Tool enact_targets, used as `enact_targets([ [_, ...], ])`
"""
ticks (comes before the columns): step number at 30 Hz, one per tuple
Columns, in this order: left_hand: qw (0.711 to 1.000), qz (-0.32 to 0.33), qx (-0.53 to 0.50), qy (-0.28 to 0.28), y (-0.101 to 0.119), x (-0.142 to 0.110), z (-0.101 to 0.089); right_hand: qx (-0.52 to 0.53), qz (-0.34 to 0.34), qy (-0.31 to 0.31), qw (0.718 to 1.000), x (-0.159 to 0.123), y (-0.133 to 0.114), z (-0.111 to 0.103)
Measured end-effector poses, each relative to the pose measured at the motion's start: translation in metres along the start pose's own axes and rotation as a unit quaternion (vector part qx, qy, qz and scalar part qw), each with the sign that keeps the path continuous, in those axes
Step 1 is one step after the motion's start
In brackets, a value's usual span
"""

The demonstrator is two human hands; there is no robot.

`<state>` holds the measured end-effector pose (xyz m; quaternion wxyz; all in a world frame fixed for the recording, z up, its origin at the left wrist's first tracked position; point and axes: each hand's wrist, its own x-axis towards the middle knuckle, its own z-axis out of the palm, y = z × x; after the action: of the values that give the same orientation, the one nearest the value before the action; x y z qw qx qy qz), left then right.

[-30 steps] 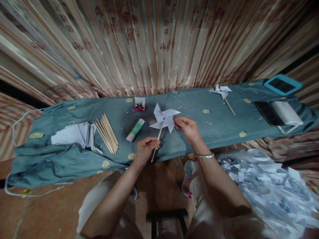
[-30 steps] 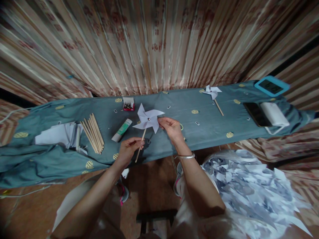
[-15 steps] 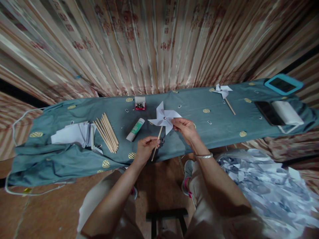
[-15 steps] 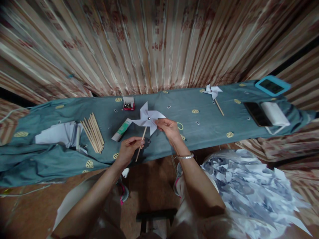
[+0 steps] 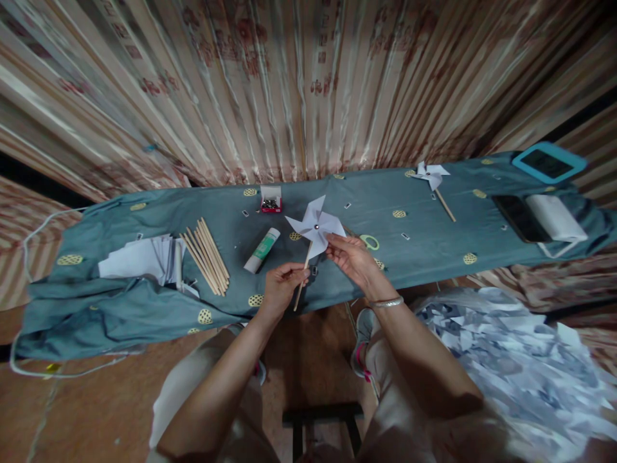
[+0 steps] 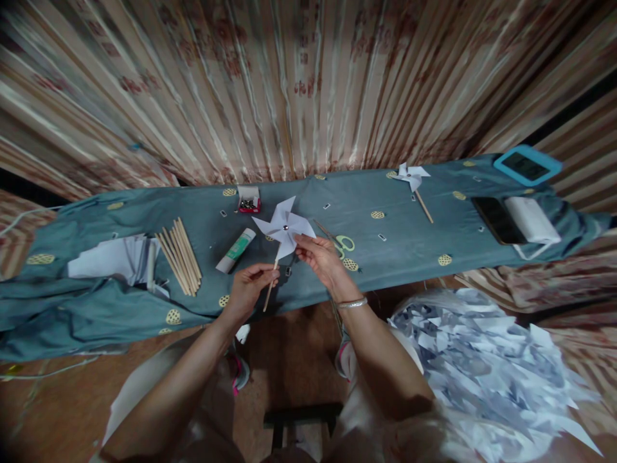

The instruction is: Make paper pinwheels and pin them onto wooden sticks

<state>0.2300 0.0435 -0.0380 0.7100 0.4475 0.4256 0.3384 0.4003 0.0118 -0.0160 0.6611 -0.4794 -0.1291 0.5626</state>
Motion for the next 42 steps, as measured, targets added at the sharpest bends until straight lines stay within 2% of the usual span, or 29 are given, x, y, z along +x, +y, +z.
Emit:
enact_targets([
  [14,1.0,0.002,0.01,0.001,0.0,0.0,0.0,0.033,0.027,-0.012,0.999,0.0,-0.002,-0.002],
  [23,1.0,0.0,0.007,-0.001,0.001,-0.002,0.002,-0.01,0.032,-0.031,0.999,-0.006,0.003,0.004],
  [29,1.0,0.007,0.012,-0.001,0.001,-0.002,0.002,-0.065,-0.007,-0.034,0.997,-0.007,0.009,0.009],
  [33,1.0,0.0,0.005,0.001,0.002,-0.002,0.001,-0.096,-0.032,-0.018,0.995,-0.005,0.004,0.007],
  [42,1.0,0.002,0.009,-0.002,0.003,-0.003,0.002,-0.031,-0.064,0.023,0.997,0.001,-0.016,-0.005],
])
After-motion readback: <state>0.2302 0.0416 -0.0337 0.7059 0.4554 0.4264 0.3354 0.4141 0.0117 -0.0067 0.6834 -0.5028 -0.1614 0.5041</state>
